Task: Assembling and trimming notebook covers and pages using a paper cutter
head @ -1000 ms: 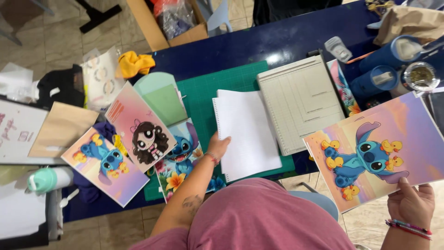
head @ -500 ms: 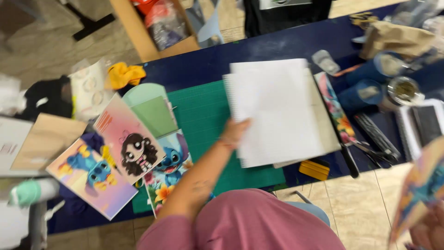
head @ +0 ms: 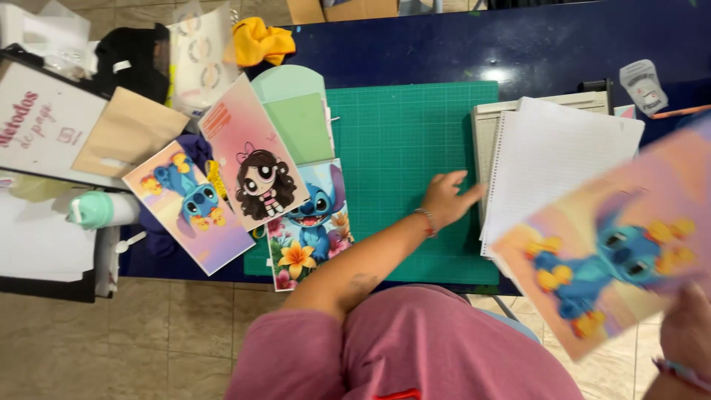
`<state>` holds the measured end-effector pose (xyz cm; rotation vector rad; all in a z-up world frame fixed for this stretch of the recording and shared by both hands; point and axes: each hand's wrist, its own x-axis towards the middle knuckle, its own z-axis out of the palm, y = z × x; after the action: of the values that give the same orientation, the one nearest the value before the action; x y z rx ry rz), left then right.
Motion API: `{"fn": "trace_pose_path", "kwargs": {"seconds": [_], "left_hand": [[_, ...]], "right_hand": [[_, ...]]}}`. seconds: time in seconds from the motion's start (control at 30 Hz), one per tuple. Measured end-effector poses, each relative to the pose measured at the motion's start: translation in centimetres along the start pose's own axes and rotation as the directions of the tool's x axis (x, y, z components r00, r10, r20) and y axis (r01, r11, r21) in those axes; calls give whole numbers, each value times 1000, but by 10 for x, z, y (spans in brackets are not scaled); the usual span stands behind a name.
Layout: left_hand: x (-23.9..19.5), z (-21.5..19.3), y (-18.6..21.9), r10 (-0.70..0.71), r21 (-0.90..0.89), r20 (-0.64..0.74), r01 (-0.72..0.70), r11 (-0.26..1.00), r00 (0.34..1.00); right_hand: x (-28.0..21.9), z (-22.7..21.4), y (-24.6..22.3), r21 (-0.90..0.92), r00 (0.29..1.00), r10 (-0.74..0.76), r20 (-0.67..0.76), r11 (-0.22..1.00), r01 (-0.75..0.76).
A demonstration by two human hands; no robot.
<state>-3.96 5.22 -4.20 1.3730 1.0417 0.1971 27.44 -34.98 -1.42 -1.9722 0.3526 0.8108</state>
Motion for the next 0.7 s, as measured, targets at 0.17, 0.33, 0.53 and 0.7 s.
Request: {"fn": "trace_pose_path", "kwargs": {"seconds": [0.17, 0.33, 0.53, 0.7], "left_hand": [[-79, -105, -85, -50, -548, 316, 226, 806, 947], [-122, -150, -172, -91, -503, -76, 40, 863, 993], [-124, -156, -209, -22, -427, -214, -73, 901, 977], [-124, -171, -209, -52, -54, -281, 39, 998, 958]], "right_hand": [[-69, 208, -48, -175, 757, -623, 198, 737, 652], [-146, 351, -42, -70, 676, -445, 587, 804, 590], [-119, 396, 17, -617, 740, -599, 306, 467, 634], [-105, 389, 23, -664, 762, -609, 218, 480, 573]]}}
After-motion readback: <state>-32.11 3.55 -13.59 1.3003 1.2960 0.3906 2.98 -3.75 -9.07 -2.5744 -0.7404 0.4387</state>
